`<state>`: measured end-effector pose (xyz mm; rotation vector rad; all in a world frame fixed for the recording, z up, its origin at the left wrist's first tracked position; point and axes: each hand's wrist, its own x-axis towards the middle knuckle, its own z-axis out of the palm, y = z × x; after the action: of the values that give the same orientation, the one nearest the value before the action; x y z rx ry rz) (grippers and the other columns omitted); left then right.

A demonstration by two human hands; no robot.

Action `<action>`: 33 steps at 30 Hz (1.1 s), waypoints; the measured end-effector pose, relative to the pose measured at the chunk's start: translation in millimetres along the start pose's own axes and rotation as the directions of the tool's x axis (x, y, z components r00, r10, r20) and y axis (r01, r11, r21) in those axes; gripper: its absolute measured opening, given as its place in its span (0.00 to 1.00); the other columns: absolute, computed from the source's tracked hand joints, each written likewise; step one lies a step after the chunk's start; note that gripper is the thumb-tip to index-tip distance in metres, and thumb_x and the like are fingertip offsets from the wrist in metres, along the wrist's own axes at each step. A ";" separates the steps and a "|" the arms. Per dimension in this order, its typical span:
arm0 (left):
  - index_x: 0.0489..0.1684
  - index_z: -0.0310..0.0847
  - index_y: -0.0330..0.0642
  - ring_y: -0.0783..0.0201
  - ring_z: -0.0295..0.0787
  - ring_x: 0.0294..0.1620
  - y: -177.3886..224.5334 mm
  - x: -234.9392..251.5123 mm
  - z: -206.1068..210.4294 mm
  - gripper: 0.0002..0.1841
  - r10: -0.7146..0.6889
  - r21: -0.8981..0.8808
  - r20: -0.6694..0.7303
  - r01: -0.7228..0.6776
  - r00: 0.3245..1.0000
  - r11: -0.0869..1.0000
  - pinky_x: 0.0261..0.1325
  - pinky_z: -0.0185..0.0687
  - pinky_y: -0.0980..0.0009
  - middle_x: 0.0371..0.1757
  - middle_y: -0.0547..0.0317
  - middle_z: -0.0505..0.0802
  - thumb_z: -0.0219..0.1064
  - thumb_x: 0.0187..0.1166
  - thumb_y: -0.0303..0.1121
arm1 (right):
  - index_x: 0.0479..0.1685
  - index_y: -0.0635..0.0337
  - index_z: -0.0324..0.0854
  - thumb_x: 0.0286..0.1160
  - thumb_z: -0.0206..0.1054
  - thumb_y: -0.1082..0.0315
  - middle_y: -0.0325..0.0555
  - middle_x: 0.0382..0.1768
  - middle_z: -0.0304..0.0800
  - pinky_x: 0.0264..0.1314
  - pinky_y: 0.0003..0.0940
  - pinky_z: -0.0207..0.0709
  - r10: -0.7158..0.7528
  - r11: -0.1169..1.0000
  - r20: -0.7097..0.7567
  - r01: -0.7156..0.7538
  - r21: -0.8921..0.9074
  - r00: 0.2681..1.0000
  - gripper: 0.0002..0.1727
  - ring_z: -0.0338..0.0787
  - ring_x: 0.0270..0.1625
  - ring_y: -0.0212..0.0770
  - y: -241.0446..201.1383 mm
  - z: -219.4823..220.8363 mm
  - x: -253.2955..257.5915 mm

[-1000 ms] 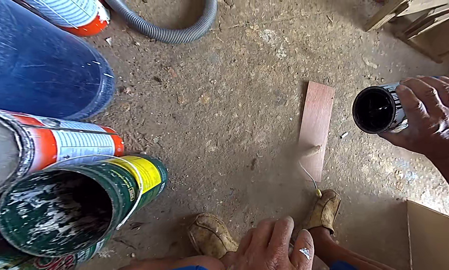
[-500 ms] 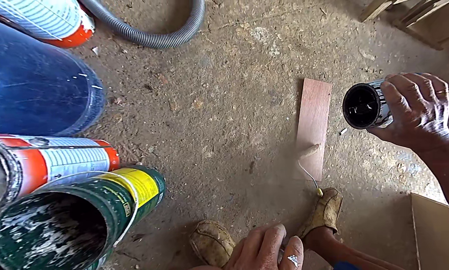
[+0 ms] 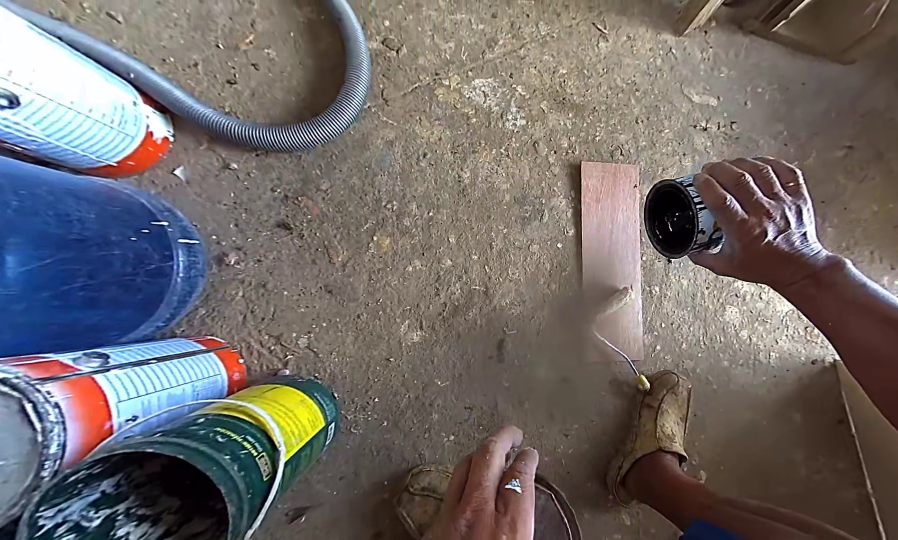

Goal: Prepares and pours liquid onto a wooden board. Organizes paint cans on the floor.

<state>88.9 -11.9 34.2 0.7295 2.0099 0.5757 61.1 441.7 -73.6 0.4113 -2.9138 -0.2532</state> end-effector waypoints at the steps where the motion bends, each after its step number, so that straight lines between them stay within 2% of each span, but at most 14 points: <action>1: 0.73 0.77 0.28 0.40 0.78 0.73 -0.5 0.7 0.3 0.52 -0.005 0.007 -0.008 0.005 1.000 1.000 0.70 0.80 0.56 0.80 0.34 0.75 0.85 0.52 0.61 | 0.82 0.58 0.69 0.44 0.83 0.50 0.62 0.75 0.80 0.79 0.67 0.63 -0.002 1.000 0.004 0.002 -0.004 1.000 0.54 0.77 0.78 0.67 -0.3 1.4 -1.6; 5: 0.72 0.78 0.28 0.40 0.78 0.73 1.6 2.7 -0.1 0.52 -0.032 0.035 0.002 0.032 0.999 0.999 0.67 0.83 0.55 0.82 0.35 0.73 0.85 0.52 0.62 | 0.82 0.58 0.70 0.43 0.84 0.52 0.62 0.76 0.79 0.79 0.68 0.63 0.000 1.000 0.043 0.000 -0.010 0.999 0.53 0.77 0.78 0.67 -1.0 4.5 -6.5; 16: 0.70 0.81 0.29 0.41 0.79 0.72 4.0 2.0 2.8 0.50 -0.022 0.058 -0.015 0.023 1.000 0.998 0.67 0.82 0.57 0.82 0.35 0.73 0.84 0.52 0.63 | 0.82 0.59 0.69 0.41 0.86 0.53 0.63 0.75 0.79 0.76 0.69 0.65 0.032 0.999 0.085 -0.032 -0.009 0.996 0.55 0.77 0.77 0.68 0.1 8.1 -4.6; 26: 0.70 0.80 0.28 0.41 0.79 0.74 5.9 -0.1 0.8 0.49 -0.032 0.037 -0.005 0.032 0.999 0.999 0.69 0.81 0.57 0.82 0.34 0.73 0.83 0.55 0.62 | 0.83 0.58 0.67 0.39 0.88 0.52 0.62 0.76 0.78 0.78 0.70 0.64 0.147 0.989 0.146 -0.148 -0.007 0.978 0.58 0.76 0.79 0.68 10.9 23.2 13.1; 33: 0.69 0.80 0.28 0.40 0.78 0.74 3.7 1.5 -1.6 0.48 -0.037 0.026 -0.002 0.037 0.999 0.999 0.71 0.80 0.57 0.81 0.33 0.74 0.83 0.56 0.61 | 0.83 0.58 0.67 0.42 0.87 0.51 0.63 0.75 0.78 0.74 0.71 0.66 0.221 0.975 0.160 -0.221 -0.017 0.962 0.56 0.77 0.77 0.69 25.1 36.9 35.4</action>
<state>87.8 -8.4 36.5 0.7066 2.0313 0.5291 13.6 460.5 -98.8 0.0646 -3.0829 -0.2625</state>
